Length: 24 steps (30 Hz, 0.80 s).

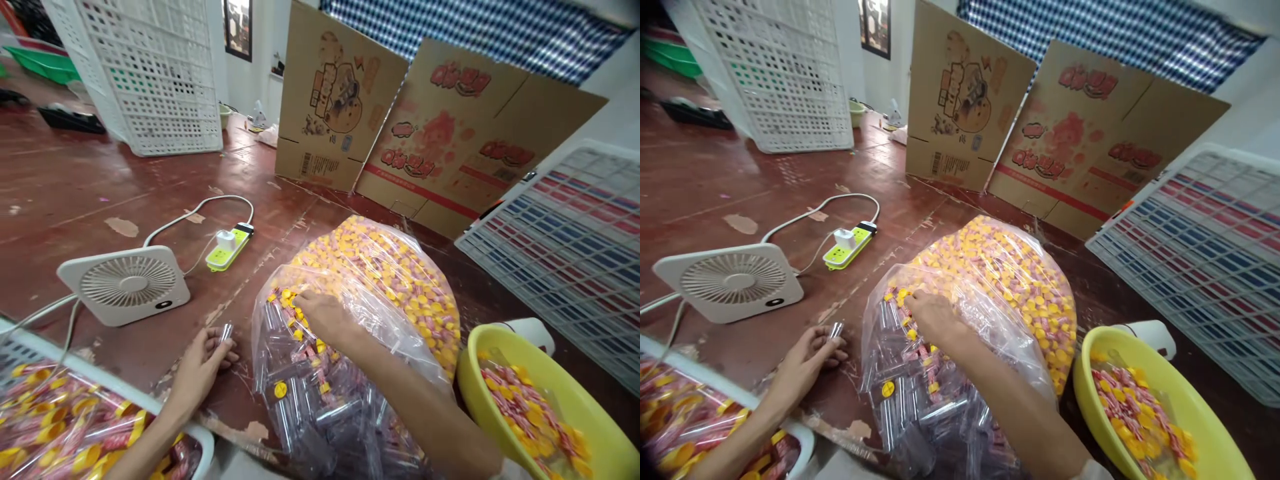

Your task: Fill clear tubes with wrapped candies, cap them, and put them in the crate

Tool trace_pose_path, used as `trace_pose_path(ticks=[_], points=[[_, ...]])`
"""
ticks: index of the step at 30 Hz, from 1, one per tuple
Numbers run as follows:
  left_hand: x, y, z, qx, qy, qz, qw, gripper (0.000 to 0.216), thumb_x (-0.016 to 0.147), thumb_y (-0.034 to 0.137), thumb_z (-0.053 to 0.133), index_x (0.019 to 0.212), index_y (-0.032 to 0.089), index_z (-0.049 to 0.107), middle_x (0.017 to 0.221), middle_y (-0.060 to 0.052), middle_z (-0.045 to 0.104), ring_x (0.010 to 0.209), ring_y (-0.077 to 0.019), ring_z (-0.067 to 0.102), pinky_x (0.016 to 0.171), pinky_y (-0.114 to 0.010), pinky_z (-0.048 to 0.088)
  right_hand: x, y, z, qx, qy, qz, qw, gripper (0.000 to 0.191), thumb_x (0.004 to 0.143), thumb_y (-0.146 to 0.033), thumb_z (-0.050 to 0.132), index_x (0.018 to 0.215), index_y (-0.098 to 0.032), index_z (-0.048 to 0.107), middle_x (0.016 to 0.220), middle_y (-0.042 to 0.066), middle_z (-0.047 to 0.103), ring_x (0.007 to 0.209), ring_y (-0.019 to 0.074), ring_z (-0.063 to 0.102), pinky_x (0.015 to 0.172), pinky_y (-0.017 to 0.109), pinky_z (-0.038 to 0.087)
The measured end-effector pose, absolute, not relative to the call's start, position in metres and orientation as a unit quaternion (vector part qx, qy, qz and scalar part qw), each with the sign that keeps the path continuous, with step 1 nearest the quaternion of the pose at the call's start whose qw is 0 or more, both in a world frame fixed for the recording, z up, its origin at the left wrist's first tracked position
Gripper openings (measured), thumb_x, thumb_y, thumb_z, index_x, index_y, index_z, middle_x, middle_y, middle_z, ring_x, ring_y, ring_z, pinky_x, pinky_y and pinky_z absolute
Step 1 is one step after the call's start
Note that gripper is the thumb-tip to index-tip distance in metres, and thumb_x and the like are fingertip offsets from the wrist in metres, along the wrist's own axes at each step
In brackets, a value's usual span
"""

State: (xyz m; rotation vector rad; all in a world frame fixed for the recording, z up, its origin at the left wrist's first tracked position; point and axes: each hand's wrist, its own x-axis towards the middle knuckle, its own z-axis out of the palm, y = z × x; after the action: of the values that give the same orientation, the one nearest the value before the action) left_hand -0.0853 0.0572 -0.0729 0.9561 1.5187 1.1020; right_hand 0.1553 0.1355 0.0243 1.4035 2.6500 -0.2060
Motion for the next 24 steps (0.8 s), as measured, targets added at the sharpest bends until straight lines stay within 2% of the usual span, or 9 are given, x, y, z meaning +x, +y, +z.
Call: trace_pose_path(ticks=[3,6,10,14,16,17,20,22,24], points=[[-0.084,0.051,-0.065,0.401,0.618,0.455,0.501,0.047,0.072,0.057,0.071,0.098,0.02,0.057,0.079,-0.003,0.071,0.074,-0.0255,0.073,0.066,-0.035,0.06,0.145,0.154,0.009,0.444,0.889,-0.071,0.084,0.027,0.09,-0.006,0.05,0.113,-0.019,0.059,0.105,0.008,0.068,0.094,0.0198,0.065,0.078,0.028,0.046],[-0.078,0.042,-0.055,0.445,0.603,0.436,0.498,0.041,0.077,0.053,0.069,0.104,0.022,0.062,0.099,-0.006,0.074,0.092,-0.0279,0.073,0.083,-0.038,0.058,0.142,0.159,0.007,0.451,0.886,-0.078,0.077,0.026,0.09,-0.005,0.05,0.111,-0.017,0.06,0.102,0.009,0.07,0.095,0.0211,0.066,0.081,0.029,0.046],[-0.065,0.033,-0.041,0.489,0.56,0.41,0.528,0.037,0.082,0.048,0.065,0.11,0.024,0.067,0.115,-0.006,0.074,0.107,-0.0303,0.068,0.096,-0.041,0.053,0.144,0.141,0.021,0.486,0.869,-0.092,0.0,0.016,0.098,-0.02,0.05,0.111,-0.017,0.058,0.107,0.01,0.07,0.102,0.0212,0.065,0.087,0.032,0.049],[-0.05,0.03,-0.032,0.487,0.53,0.402,0.566,0.038,0.081,0.046,0.066,0.112,0.024,0.068,0.117,-0.007,0.075,0.109,-0.0313,0.067,0.098,-0.042,0.051,0.147,0.107,0.035,0.477,0.785,-0.34,-0.2,0.01,0.095,-0.023,0.055,0.104,-0.018,0.058,0.105,0.005,0.07,0.094,0.0153,0.069,0.083,0.028,0.055],[-0.044,0.03,-0.029,0.487,0.51,0.396,0.588,0.038,0.082,0.046,0.066,0.113,0.025,0.068,0.117,-0.007,0.074,0.109,-0.0306,0.067,0.097,-0.04,0.051,0.148,0.093,0.037,0.457,0.737,-0.438,-0.237,0.004,0.092,-0.022,0.059,0.094,-0.019,0.058,0.096,0.002,0.071,0.089,0.0148,0.07,0.08,0.028,0.057],[-0.041,0.03,-0.027,0.488,0.498,0.394,0.6,0.038,0.082,0.046,0.065,0.114,0.025,0.068,0.116,-0.007,0.074,0.108,-0.03,0.067,0.096,-0.039,0.051,0.149,0.087,0.037,0.458,0.73,-0.449,-0.237,0.003,0.091,-0.021,0.06,0.09,-0.02,0.057,0.091,0.001,0.07,0.086,0.015,0.07,0.079,0.028,0.057],[-0.034,0.028,-0.022,0.48,0.461,0.398,0.631,0.036,0.083,0.046,0.066,0.11,0.023,0.069,0.111,-0.007,0.075,0.102,-0.0285,0.068,0.089,-0.036,0.053,0.151,0.073,0.034,0.457,0.779,-0.377,-0.205,0.013,0.094,-0.024,0.057,0.082,-0.02,0.056,0.085,0.001,0.069,0.084,0.0164,0.068,0.081,0.032,0.056],[-0.029,0.026,-0.021,0.451,0.444,0.411,0.656,0.035,0.08,0.048,0.069,0.102,0.021,0.07,0.103,-0.007,0.075,0.094,-0.0268,0.068,0.085,-0.035,0.054,0.152,0.063,0.029,0.422,0.837,-0.293,-0.188,0.015,0.095,-0.031,0.058,0.087,-0.019,0.059,0.097,0.006,0.071,0.097,0.0208,0.066,0.09,0.037,0.053],[-0.024,0.023,-0.021,0.397,0.426,0.424,0.694,0.034,0.077,0.049,0.073,0.095,0.021,0.069,0.096,-0.006,0.073,0.087,-0.0246,0.068,0.08,-0.034,0.055,0.151,0.052,0.02,0.382,0.876,-0.225,-0.188,0.029,0.089,-0.042,0.064,0.101,-0.016,0.061,0.116,0.015,0.067,0.115,0.028,0.059,0.101,0.045,0.048]])
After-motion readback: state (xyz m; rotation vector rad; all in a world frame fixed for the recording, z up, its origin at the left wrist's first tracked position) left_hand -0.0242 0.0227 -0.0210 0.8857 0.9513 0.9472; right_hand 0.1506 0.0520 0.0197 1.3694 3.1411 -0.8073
